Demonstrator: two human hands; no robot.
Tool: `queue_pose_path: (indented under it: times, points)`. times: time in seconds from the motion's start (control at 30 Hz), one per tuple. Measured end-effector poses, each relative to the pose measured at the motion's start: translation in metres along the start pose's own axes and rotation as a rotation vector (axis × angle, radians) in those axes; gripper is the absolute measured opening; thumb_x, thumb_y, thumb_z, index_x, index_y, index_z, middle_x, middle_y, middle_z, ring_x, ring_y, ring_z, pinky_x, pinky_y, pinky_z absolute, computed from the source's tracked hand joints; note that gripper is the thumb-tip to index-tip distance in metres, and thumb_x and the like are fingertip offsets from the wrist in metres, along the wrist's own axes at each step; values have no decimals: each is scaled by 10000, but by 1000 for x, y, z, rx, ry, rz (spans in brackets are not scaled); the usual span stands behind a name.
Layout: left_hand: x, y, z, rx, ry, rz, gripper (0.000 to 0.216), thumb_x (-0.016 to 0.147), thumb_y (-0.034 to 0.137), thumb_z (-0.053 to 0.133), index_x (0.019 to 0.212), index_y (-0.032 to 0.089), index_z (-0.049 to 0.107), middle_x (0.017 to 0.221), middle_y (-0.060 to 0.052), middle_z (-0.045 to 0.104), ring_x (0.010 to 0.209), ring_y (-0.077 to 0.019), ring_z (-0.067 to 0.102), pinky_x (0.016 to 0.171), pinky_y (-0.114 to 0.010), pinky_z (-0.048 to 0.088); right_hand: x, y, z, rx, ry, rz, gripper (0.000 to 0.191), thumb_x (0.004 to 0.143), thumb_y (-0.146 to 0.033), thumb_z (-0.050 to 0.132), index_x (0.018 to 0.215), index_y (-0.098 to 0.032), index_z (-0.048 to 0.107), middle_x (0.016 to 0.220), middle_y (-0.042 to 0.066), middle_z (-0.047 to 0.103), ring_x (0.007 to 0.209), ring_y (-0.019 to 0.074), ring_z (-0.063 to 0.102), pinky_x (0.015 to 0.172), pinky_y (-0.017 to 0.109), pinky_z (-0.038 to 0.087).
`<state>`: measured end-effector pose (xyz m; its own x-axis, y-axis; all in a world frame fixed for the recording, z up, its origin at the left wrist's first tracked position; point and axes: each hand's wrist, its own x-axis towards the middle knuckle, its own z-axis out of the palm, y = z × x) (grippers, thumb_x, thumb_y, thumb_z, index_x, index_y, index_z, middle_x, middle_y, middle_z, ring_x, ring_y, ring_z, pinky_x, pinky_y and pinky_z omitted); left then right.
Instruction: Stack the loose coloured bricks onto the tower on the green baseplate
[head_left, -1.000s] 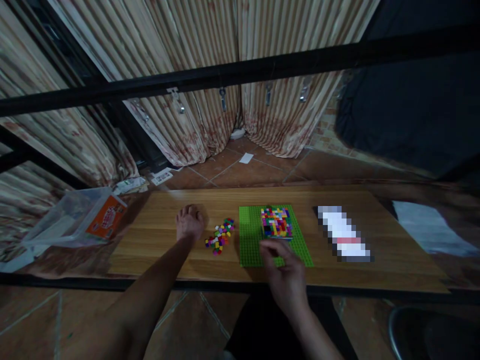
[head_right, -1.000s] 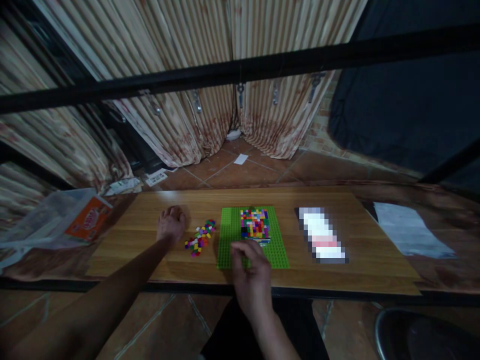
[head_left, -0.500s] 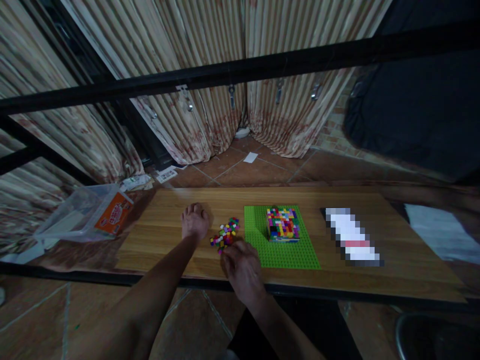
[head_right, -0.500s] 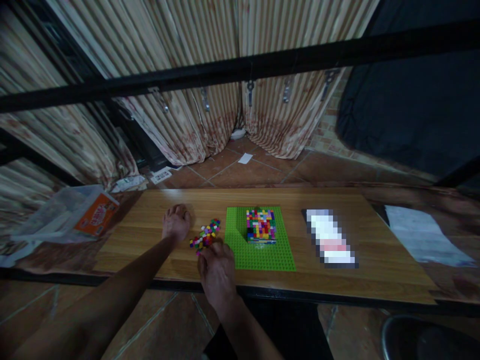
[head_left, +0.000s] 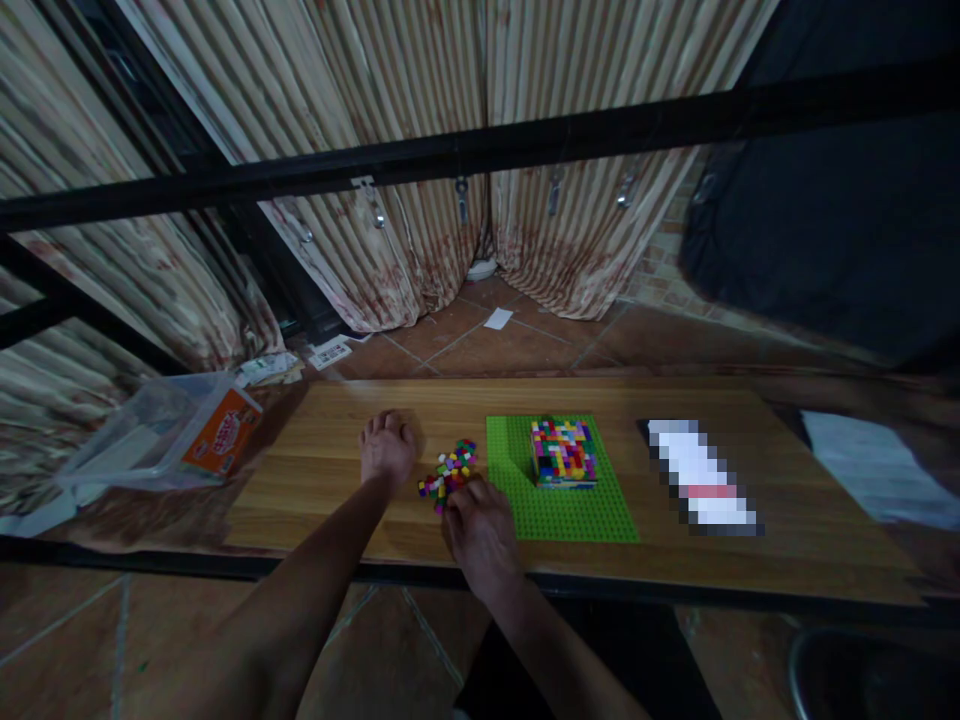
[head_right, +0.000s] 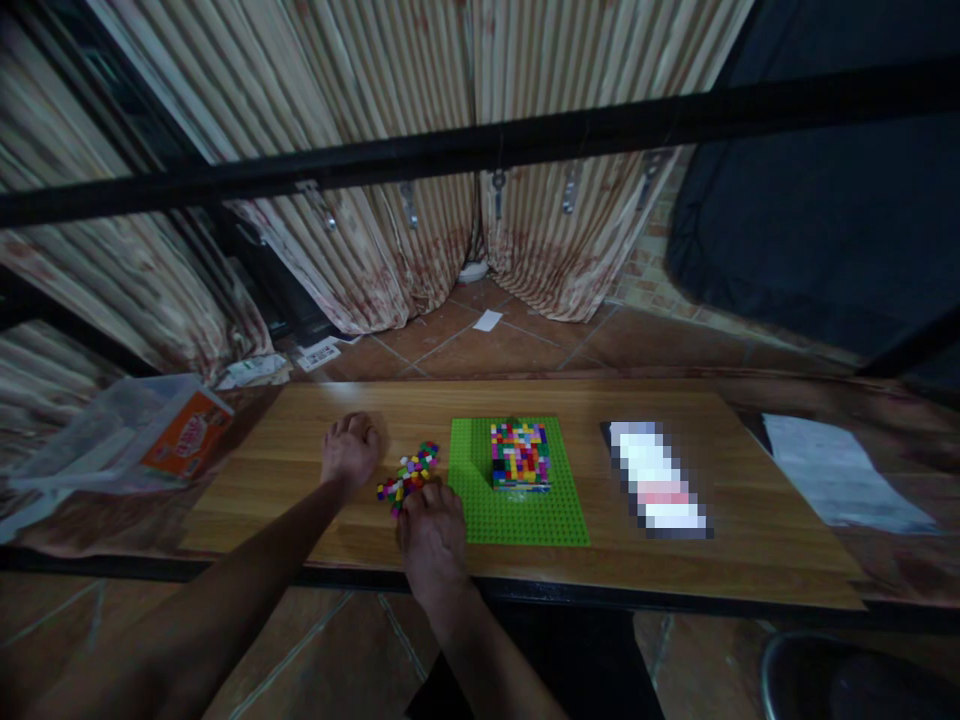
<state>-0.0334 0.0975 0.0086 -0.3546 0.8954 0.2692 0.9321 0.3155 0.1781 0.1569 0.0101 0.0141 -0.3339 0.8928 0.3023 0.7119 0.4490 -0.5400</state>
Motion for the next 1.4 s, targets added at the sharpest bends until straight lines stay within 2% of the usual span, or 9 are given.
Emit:
queue_pose_path:
  times: [0.3,0.53,0.7,0.97,1.1,1.4]
  points:
    - [0,1,-2,-5,-1,7,412,901,297,388,1230,147,584,1293,-137,589,1194,-294,499,1027,-441,378,-2,-5,-4,-58,5,-27,142,904,-143,572,799,-196,650,838,53,643,834,217,555,743,339,401]
    - [0,1,-4,-33,7,5,406,898,301,396,1226,163,592,1289,-141,591,1188,-299,502,1025,-460,382,-14,-6,-19,183,112,12,199,946,-126,483,933,-223,657,910,37,631,867,192,580,789,316,445]
    - [1,1,-5,-15,-15,5,422,907,310,380,1239,149,583,1310,-137,579,1196,-297,499,1042,-445,379,-26,-1,-28,359,183,78,251,994,-189,409,935,-230,649,925,39,635,841,171,598,765,291,469]
    - [1,1,-6,-15,-6,9,430,912,314,353,1238,144,577,1308,-141,580,1200,-296,497,1033,-446,385,-34,10,-28,422,243,204,255,1000,-261,416,906,-213,649,856,37,678,781,168,641,727,278,483]
    - [0,2,-8,-13,-19,3,430,909,319,361,1242,152,575,1314,-137,576,1207,-297,489,1028,-441,386,-34,12,-27,473,218,254,257,998,-283,415,925,-214,652,807,19,690,725,160,654,673,257,477]
    - [1,1,-6,-31,-14,-1,415,907,313,370,1231,164,583,1314,-139,576,1196,-296,490,1039,-461,373,-34,17,-27,570,226,245,265,979,-286,427,957,-211,681,892,46,710,814,166,670,747,264,508]
